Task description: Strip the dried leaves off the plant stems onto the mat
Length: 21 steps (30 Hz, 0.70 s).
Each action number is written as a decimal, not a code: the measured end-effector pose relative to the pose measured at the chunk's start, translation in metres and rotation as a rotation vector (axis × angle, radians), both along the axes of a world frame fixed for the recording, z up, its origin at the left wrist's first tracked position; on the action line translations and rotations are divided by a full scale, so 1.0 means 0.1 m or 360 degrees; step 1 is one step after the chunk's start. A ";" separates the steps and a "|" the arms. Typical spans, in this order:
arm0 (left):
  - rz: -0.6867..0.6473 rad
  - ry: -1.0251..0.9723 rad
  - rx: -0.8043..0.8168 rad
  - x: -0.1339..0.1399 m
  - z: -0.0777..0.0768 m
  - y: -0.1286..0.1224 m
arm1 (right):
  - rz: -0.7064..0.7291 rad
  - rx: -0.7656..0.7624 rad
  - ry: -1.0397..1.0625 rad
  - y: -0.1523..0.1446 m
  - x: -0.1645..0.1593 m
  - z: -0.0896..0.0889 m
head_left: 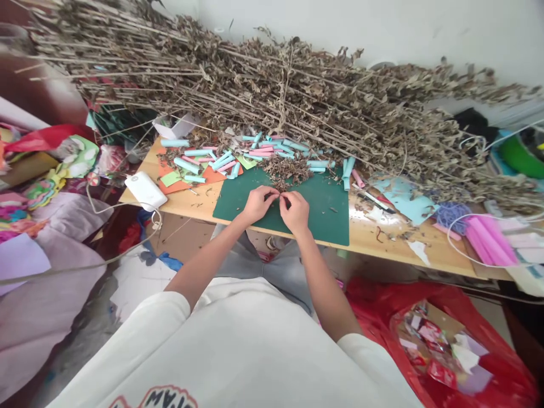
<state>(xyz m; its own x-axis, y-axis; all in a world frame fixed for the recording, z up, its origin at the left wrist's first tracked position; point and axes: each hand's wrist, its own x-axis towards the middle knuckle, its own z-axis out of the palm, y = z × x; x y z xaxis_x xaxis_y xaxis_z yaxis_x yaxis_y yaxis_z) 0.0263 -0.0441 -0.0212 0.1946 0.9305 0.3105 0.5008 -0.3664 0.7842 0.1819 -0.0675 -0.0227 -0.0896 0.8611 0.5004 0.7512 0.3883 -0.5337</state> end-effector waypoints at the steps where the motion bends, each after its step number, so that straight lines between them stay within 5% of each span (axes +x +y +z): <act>1: -0.0011 0.0027 0.0011 0.00 0.01 -0.01 | -0.0005 -0.0013 -0.0004 0.00 0.00 0.00; 6: -0.0039 0.0109 0.0046 0.01 0.03 -0.03 | -0.0015 -0.0005 0.0040 0.01 0.01 0.00; 11: 0.0148 -0.0038 0.0023 -0.03 0.02 -0.03 | -0.0161 -0.0014 0.0267 0.07 0.05 -0.02; 21: -0.0018 -0.0143 0.0143 -0.05 -0.02 0.04 | -0.0254 -0.0006 0.0359 0.11 0.04 -0.12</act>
